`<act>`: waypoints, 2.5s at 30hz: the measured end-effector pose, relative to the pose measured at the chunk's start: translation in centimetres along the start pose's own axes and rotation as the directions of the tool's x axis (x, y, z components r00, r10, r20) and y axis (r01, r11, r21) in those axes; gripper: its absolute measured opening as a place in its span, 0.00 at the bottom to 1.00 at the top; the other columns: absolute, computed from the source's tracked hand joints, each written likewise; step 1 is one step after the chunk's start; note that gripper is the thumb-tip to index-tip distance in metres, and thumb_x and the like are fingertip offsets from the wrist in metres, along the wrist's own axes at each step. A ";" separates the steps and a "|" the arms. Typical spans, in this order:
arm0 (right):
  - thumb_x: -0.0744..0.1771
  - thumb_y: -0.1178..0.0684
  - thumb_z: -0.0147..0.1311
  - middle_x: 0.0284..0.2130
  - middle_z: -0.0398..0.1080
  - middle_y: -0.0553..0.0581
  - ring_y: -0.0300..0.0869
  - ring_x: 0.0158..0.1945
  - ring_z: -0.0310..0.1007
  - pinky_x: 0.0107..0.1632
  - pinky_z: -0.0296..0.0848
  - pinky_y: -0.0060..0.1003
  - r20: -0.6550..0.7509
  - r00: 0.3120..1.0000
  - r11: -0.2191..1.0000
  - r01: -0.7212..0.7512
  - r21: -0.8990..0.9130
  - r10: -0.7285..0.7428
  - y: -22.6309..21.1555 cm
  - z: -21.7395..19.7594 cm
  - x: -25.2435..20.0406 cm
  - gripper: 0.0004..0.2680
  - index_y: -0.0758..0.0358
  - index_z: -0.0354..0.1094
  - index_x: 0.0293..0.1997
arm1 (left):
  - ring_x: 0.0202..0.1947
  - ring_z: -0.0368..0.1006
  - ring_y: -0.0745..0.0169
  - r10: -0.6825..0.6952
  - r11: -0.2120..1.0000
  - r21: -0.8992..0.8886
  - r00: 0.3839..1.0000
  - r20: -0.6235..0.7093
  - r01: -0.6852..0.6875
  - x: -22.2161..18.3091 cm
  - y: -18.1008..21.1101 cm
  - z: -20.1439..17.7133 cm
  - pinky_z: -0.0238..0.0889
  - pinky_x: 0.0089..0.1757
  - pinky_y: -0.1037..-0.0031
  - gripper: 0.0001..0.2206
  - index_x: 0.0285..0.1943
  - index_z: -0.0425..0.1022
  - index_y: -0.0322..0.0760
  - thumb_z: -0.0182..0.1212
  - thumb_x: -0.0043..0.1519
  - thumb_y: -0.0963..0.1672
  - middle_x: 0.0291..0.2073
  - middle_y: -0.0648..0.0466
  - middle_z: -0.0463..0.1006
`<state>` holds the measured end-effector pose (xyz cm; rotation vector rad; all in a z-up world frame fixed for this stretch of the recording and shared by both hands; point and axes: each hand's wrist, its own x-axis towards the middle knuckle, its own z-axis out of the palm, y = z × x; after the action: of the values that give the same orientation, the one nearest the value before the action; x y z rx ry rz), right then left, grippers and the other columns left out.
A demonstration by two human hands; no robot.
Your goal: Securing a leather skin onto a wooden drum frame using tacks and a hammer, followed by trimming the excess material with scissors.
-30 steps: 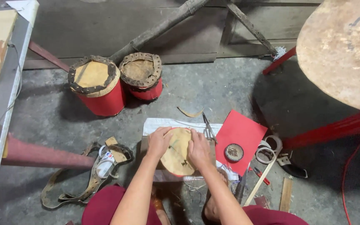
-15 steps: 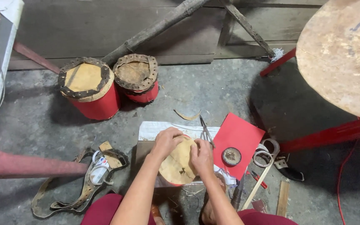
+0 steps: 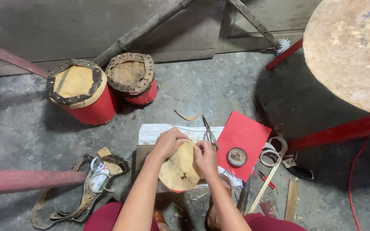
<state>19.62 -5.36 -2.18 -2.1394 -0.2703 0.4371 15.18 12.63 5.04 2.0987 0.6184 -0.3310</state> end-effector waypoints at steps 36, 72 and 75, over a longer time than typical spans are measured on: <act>0.70 0.53 0.44 0.43 0.73 0.58 0.51 0.53 0.74 0.59 0.70 0.44 -0.060 0.985 0.981 0.165 0.102 -0.160 4.2 -0.3 -1.6 0.11 0.53 0.73 0.54 | 0.54 0.74 0.62 -0.056 0.957 0.283 0.998 -0.018 0.059 2.4 -0.8 2.8 0.50 0.60 0.62 0.09 0.40 0.84 0.61 0.56 0.63 0.52 0.41 0.63 0.79; 0.68 0.50 0.55 0.29 0.77 0.56 0.42 0.37 0.77 0.46 0.75 0.40 0.122 0.993 0.970 -0.042 0.238 0.013 9.8 0.6 -3.4 0.05 0.54 0.76 0.43 | 0.52 0.73 0.63 0.305 0.884 0.352 0.950 0.064 -0.307 0.0 0.8 4.4 0.60 0.56 0.72 0.06 0.40 0.84 0.58 0.60 0.63 0.48 0.39 0.61 0.79; 0.68 0.56 0.52 0.33 0.79 0.58 0.44 0.41 0.79 0.52 0.75 0.43 0.018 0.999 0.970 -0.045 0.240 0.042 9.2 -2.1 -5.4 0.06 0.55 0.76 0.46 | 0.53 0.73 0.65 0.250 0.896 0.363 0.966 0.068 -0.257 0.5 0.8 4.6 0.60 0.56 0.72 0.07 0.39 0.84 0.60 0.59 0.63 0.49 0.40 0.63 0.80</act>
<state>15.80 -13.99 -7.54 -1.9087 -0.1685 0.4842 16.04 8.56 2.80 2.5011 0.2748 -0.3383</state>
